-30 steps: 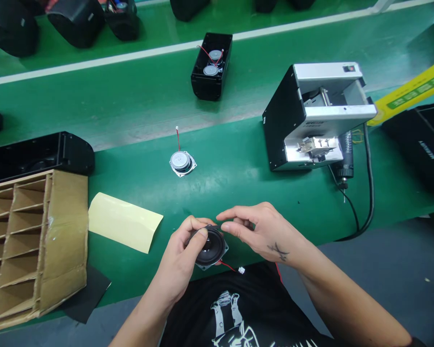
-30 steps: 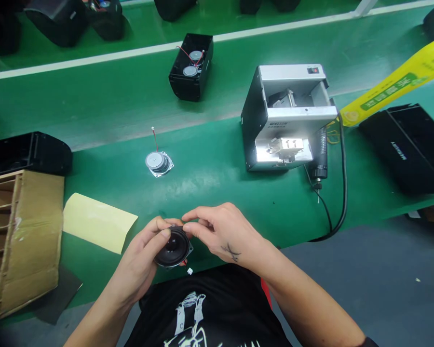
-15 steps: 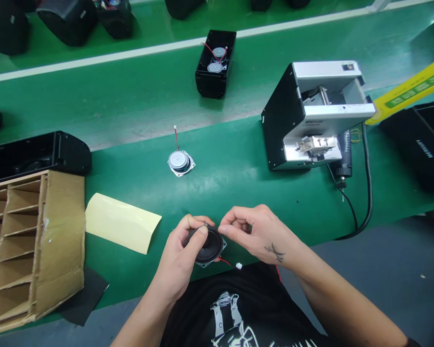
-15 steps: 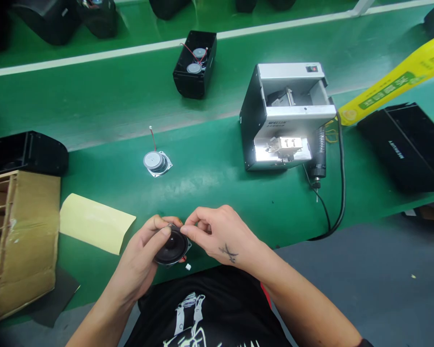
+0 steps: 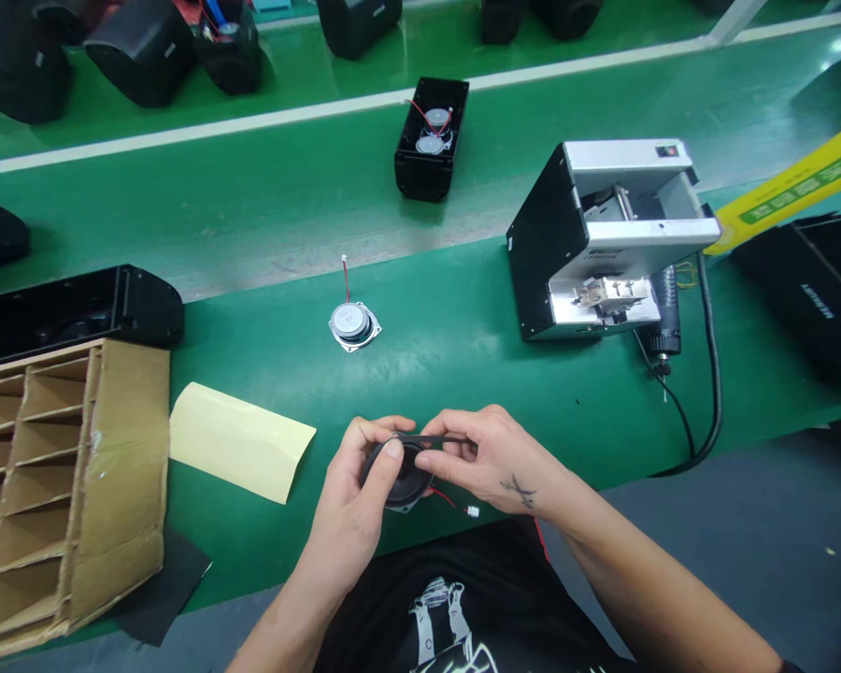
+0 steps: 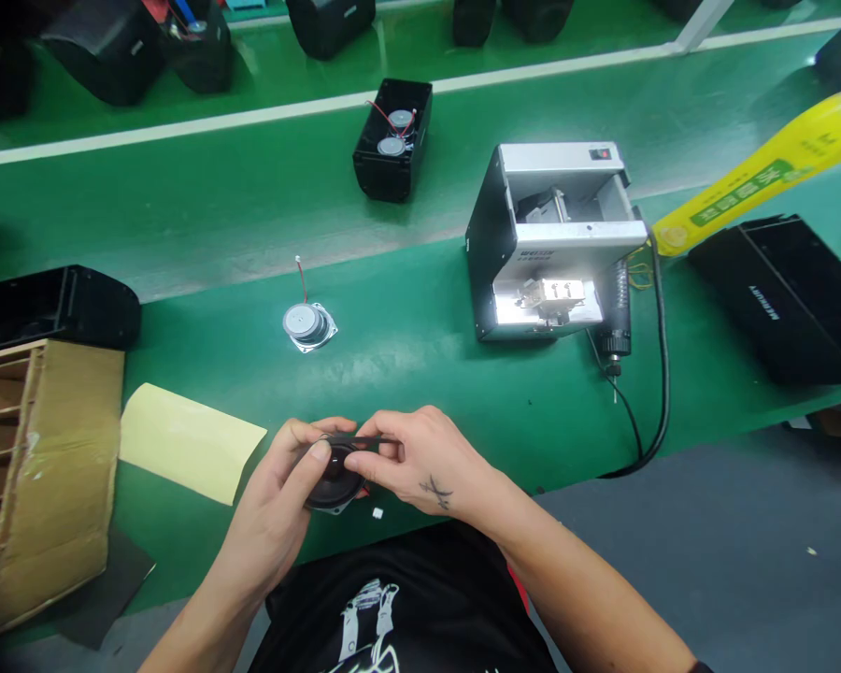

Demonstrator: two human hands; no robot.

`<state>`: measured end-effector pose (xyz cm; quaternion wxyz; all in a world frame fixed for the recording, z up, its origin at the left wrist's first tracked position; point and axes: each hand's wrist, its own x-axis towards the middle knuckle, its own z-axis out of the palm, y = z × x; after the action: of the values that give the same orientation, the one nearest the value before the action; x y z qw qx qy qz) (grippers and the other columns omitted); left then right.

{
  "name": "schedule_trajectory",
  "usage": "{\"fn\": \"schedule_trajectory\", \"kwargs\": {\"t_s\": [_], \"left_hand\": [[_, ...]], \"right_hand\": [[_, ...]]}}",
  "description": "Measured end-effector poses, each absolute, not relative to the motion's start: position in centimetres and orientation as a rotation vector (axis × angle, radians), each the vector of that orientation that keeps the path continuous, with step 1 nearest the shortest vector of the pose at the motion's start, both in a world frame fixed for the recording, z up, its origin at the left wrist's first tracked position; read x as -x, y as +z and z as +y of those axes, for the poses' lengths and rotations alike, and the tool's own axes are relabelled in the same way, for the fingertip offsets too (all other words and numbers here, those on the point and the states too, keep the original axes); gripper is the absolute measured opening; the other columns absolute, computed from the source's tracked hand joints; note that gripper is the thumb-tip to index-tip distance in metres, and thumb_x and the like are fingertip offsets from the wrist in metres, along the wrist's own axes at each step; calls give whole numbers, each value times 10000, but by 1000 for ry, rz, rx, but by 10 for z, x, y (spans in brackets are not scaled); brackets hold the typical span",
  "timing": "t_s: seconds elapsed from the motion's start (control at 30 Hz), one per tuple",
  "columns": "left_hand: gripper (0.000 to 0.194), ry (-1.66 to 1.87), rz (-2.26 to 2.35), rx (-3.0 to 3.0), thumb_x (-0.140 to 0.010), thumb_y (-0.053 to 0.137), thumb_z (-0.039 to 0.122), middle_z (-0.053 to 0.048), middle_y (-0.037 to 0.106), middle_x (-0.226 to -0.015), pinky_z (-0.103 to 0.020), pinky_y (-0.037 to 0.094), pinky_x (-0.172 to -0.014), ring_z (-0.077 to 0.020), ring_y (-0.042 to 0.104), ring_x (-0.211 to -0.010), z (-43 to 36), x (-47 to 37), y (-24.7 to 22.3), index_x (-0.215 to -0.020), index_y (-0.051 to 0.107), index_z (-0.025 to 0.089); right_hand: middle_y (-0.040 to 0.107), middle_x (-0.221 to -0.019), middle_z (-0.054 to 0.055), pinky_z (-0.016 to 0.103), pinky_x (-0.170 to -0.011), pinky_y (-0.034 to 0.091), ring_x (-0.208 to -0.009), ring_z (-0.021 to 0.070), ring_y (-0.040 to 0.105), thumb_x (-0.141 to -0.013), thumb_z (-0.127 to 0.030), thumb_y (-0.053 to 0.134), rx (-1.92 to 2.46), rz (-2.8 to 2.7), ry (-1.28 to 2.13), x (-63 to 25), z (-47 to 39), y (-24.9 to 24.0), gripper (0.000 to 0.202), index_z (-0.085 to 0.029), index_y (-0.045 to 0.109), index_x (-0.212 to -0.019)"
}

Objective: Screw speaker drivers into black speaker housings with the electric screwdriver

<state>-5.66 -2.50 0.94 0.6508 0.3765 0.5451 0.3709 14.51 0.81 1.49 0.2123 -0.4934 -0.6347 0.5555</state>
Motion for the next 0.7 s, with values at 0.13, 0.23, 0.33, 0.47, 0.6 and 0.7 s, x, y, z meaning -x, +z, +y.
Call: {"fn": "schedule_trajectory", "kwargs": {"t_s": [0.13,0.23,0.33,0.47,0.6,0.7], "left_hand": [[291,603,1195,-1011,-1053,522,539,-60,647,-1351,-351,511,-1033,-229,622,-1228,-16,73,24,-1103,574,257],[341,335,1102,-1139,-1054,504,552,-50,698,-1232,-365,520,-1009,-238,641,-1164,-5,88,38,-1237,599,281],[406,212,1043,-1260,-1064,487,537,-37,703,-1307,-389,483,-1094,-250,619,-1247,3,98,46,-1387,616,326],[441,231,1079,-1295,-1067,476,538,-11,661,-1460,-407,414,-1198,-263,561,-1371,4,101,44,-1439,641,369],[438,290,1040,-1280,-1083,454,507,7,622,-1520,-396,421,-1207,-245,555,-1378,0,102,40,-1464,629,383],[438,330,1000,-1250,-1088,456,476,-3,618,-1528,-400,421,-1213,-242,560,-1384,-2,101,41,-1484,614,374]], "right_hand": [[587,-545,-74,215,-564,324,-508,70,485,-953,-266,717,1343,-2008,1416,-148,25,24,125,-180,731,-863],[618,-613,-56,230,-590,310,-578,89,514,-944,-273,736,1156,-2320,1348,-148,44,32,100,-191,745,-888],[636,-660,-39,248,-591,286,-614,101,514,-943,-305,744,950,-2591,1292,-145,60,40,186,-181,709,-809],[683,-698,-29,251,-595,279,-622,109,536,-972,-346,718,940,-2671,1257,-138,70,48,186,-188,719,-875],[695,-680,-43,234,-594,303,-572,90,541,-1017,-338,661,1042,-2518,1292,-138,69,50,162,-197,724,-969],[699,-659,-44,231,-597,321,-556,87,550,-1029,-340,645,1058,-2480,1304,-142,66,47,190,-193,718,-934]]}}
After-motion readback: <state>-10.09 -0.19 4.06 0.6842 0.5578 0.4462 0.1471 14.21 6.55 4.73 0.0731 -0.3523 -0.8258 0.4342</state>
